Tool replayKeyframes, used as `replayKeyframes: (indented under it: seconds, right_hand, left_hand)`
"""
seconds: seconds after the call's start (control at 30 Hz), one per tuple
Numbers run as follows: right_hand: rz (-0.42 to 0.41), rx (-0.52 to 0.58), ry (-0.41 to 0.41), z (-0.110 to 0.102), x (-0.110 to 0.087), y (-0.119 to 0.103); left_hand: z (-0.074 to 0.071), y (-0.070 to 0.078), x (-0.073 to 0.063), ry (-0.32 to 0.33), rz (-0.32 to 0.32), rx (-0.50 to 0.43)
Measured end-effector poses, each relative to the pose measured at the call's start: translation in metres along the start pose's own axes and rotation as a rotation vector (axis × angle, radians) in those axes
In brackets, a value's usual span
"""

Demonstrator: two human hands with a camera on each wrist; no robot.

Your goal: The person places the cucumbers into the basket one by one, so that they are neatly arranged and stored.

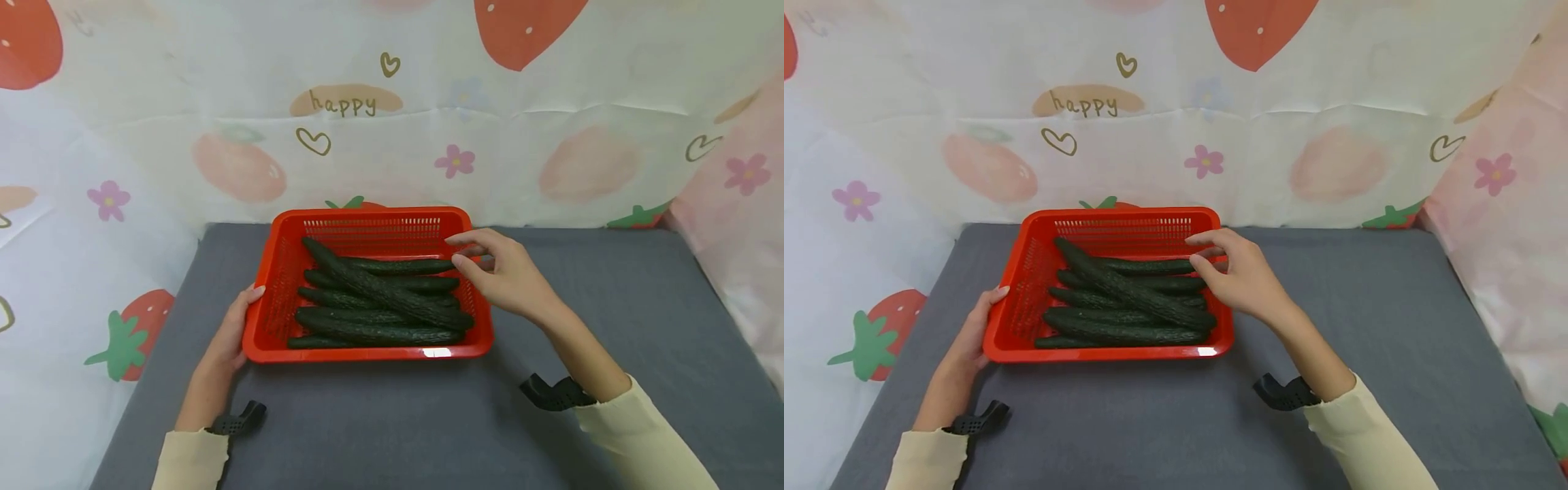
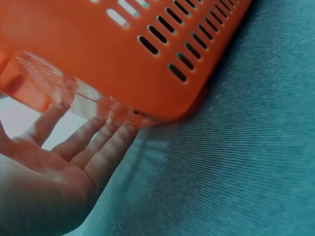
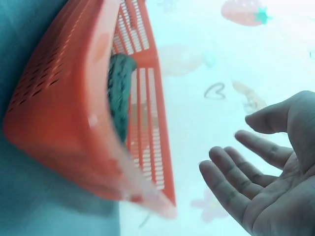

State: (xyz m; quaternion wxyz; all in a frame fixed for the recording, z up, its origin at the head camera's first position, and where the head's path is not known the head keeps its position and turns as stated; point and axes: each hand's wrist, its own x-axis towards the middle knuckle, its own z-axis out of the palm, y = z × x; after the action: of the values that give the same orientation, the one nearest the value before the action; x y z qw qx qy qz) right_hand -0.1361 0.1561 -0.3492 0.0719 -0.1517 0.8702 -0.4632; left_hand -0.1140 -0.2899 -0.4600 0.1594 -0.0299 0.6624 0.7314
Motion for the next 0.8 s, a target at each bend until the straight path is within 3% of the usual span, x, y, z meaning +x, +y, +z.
replayKeyframes:
  seconds: [0.27,0.37,0.5,0.67,0.8]
  right_hand:
    - [0.039,-0.006,0.051,-0.007,-0.021,0.023]
    - [0.032,-0.018,0.061,-0.009,-0.027,0.030]
    - [0.023,-0.034,0.078,-0.009,-0.034,0.040]
    - [0.027,-0.043,0.103,-0.013,-0.046,0.053]
    - [0.028,-0.060,0.112,-0.020,-0.058,0.068]
  left_hand:
    - [-0.001,0.001,-0.006,0.029,-0.055,-0.049]
    - [-0.003,0.001,-0.009,0.026,-0.046,-0.048]
    - [-0.008,0.001,-0.012,-0.019,0.009,-0.026]
    - [-0.014,0.001,-0.009,-0.089,0.137,0.044]
    - [-0.017,0.004,-0.011,-0.079,0.171,0.136]
